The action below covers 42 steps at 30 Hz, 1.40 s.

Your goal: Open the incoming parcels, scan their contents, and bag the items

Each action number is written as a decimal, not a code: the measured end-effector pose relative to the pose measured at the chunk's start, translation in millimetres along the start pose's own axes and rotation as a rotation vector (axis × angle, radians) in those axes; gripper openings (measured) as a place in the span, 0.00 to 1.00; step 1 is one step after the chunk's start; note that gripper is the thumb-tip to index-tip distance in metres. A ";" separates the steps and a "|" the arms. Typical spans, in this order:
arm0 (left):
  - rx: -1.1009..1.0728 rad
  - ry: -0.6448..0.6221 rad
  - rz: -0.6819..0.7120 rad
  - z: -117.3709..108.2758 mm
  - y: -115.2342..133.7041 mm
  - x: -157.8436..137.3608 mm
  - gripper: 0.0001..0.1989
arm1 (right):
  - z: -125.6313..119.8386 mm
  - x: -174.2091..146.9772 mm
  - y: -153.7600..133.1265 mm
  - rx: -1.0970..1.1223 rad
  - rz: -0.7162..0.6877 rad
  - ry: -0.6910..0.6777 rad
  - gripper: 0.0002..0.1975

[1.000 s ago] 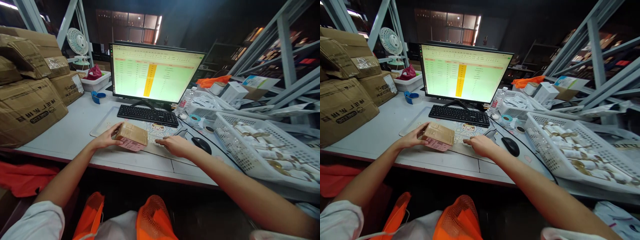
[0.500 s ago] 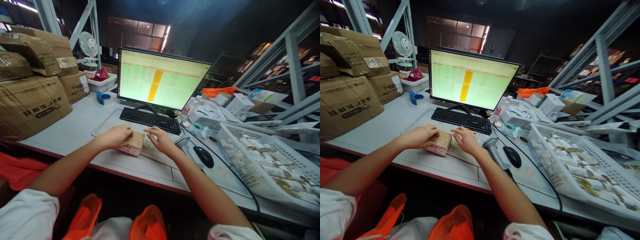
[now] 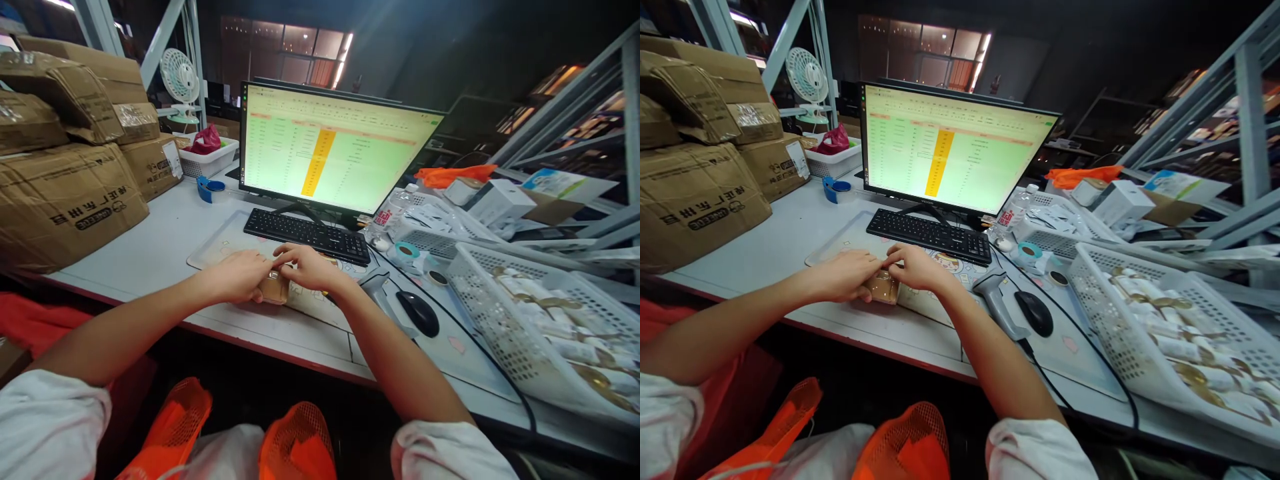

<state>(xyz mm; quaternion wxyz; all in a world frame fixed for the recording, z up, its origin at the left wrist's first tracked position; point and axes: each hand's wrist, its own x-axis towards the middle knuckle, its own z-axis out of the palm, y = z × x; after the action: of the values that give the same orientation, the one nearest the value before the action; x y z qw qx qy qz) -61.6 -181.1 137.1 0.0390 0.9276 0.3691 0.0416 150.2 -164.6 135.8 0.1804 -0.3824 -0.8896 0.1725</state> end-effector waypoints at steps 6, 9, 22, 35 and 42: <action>0.116 0.027 0.000 21.8 12.9 -16.6 0.08 | 7.4 -2.8 2.4 -0.059 0.018 -0.002 0.18; 0.178 0.111 0.025 40.5 13.4 -21.7 0.09 | 14.2 -5.3 14.0 -0.042 0.095 0.026 0.16; 0.040 0.251 0.094 60.6 5.1 -29.3 0.06 | 35.7 1.5 14.3 -0.358 0.034 0.131 0.14; -0.217 0.124 0.092 39.2 -3.4 -17.0 0.11 | 32.2 57.3 37.6 -0.100 0.269 0.258 0.15; -0.214 0.150 0.085 46.0 -1.0 -22.8 0.11 | 16.5 33.0 12.8 -0.063 0.171 0.202 0.13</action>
<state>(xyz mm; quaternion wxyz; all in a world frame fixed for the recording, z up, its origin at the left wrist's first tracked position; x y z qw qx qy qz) -73.9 -198.0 90.2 0.1082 0.9272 0.3249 0.1518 129.4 -134.6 121.9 0.2415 -0.4779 -0.8360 0.1201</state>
